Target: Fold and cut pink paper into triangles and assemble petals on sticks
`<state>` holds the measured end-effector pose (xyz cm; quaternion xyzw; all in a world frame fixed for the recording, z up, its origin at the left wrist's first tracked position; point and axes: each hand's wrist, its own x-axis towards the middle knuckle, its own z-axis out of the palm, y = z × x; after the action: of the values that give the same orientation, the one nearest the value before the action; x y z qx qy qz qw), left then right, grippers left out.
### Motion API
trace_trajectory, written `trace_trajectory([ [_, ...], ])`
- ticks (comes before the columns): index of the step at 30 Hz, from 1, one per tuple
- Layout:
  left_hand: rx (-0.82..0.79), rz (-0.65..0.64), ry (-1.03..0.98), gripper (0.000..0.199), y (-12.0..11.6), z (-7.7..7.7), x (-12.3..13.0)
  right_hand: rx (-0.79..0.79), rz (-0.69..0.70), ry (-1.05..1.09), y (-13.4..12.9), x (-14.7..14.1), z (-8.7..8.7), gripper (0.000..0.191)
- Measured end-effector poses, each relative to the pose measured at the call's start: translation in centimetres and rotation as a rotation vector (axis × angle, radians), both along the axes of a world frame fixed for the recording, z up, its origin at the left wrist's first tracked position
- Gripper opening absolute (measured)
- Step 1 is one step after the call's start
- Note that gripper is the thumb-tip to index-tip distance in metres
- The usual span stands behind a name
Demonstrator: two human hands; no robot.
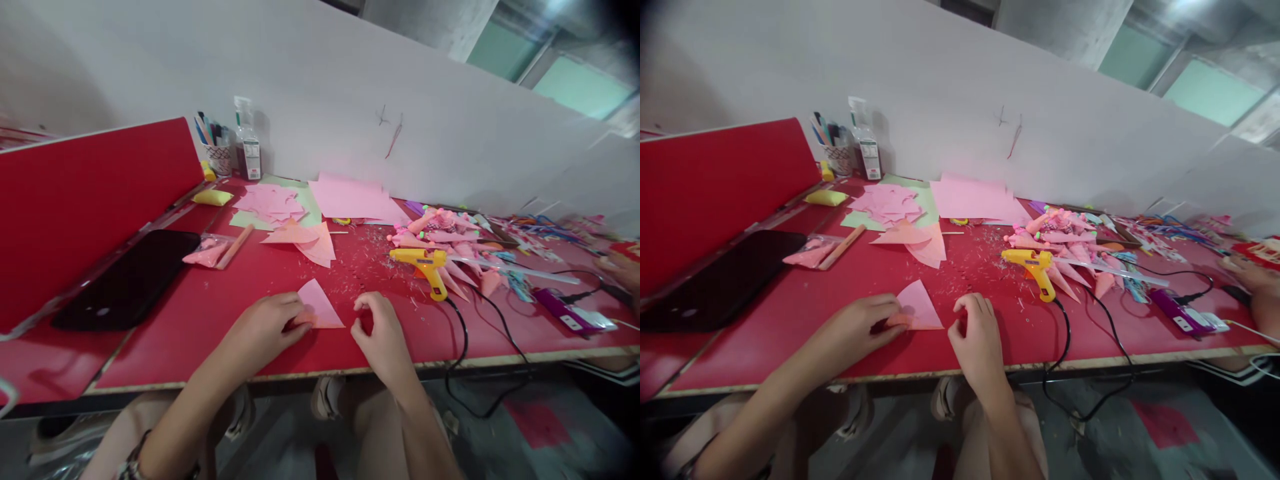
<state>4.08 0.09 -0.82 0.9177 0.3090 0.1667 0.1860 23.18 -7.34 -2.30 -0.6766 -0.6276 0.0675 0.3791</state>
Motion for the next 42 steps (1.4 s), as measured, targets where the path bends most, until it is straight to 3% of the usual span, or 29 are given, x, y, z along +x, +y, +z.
trace_trajectory([
  [3,0.001,0.001,-0.014,0.018,-0.1,0.1,0.1,-0.005,0.104,0.059,-0.2,-0.4,0.5,0.022],
  [7,-0.008,-0.018,-0.018,0.016,-0.2,-0.1,0.1,-0.086,0.201,-0.025,-0.4,-1.0,1.1,0.004],
  [20,0.117,0.242,0.183,0.027,-1.1,-0.2,1.3,-0.084,0.103,-0.137,-0.1,-1.6,0.6,0.009],
  [29,0.122,0.289,0.244,0.027,-1.2,0.1,1.3,-0.083,0.077,-0.077,0.0,-1.2,0.6,0.009],
  [42,0.121,0.236,0.219,0.029,-1.1,0.1,1.4,-0.079,0.093,-0.078,-0.1,-0.9,0.7,0.009],
])
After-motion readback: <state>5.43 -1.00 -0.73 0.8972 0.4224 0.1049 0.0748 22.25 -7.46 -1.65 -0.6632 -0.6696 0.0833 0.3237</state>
